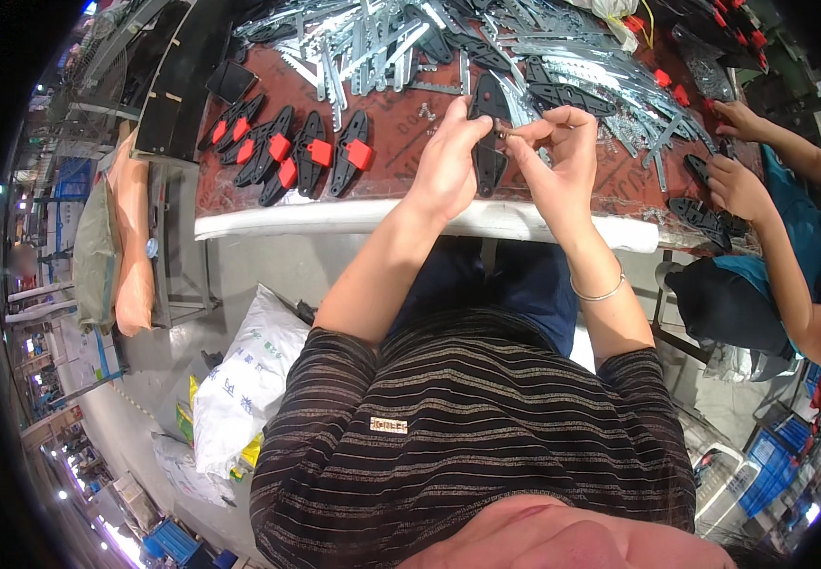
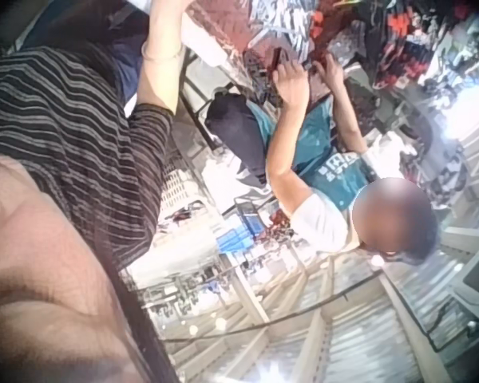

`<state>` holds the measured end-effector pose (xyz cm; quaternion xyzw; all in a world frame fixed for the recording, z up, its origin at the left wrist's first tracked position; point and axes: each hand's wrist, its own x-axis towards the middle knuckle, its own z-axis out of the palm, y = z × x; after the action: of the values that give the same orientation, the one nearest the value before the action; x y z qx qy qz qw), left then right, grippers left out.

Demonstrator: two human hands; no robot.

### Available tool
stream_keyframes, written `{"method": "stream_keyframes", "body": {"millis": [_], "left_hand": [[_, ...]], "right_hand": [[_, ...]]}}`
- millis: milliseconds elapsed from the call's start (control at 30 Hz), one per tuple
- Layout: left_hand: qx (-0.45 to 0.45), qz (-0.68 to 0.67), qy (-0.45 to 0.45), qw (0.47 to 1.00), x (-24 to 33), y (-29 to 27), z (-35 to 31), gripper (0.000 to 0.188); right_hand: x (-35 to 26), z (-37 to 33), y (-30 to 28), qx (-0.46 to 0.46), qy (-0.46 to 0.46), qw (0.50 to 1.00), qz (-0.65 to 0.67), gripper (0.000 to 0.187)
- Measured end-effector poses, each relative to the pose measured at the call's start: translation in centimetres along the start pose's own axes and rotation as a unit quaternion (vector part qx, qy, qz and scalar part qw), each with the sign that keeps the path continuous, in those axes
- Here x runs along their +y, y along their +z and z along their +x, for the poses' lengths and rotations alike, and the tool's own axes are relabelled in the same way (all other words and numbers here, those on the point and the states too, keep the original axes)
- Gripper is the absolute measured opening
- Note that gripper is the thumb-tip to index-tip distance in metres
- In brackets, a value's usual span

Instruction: The person repeatedly picks up a black plastic housing and a red plastic piece from a table, then inserts the red piece into the black housing. They place the assembled unit on the table and repeat the process with additional parts.

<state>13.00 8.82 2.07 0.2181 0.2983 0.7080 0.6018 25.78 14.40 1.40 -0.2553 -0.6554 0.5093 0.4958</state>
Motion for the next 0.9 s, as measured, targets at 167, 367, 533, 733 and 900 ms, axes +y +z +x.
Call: {"method": "stream_keyframes", "body": {"millis": [167,367,533,733,900], "left_hand": [[0.0,0.029,0.034,0.999,-0.6,0.5,-0.4,0.031],[-0.018,0.041,0.04,0.998,-0.9,1.3,-0.4,0.03],[0.005,-0.038,0.02,0.999,-0.3,0.1,-0.9,0.023],[0.027,-0.103,-0.044,0.993,-1.5,-0.9,-0.6,0.019],[0.058,-0.05,-0.058,0.995,-1.2,-2.1,-1.2,0.018]], "right_hand": [[-0.5,-0.6,0.4,0.008,0.007,1.0,0.0,0.041],[-1.1,-0.4,0.0,0.032,0.011,0.999,0.029,0.041],[-10.4,0.6,-2.1,0.041,-0.094,0.953,0.284,0.026],[-19.4,-2.7,-7.9,-0.328,-0.16,0.715,0.596,0.008],[-19.5,-3.4,-9.7,-0.393,-0.099,0.68,0.611,0.01]]}}
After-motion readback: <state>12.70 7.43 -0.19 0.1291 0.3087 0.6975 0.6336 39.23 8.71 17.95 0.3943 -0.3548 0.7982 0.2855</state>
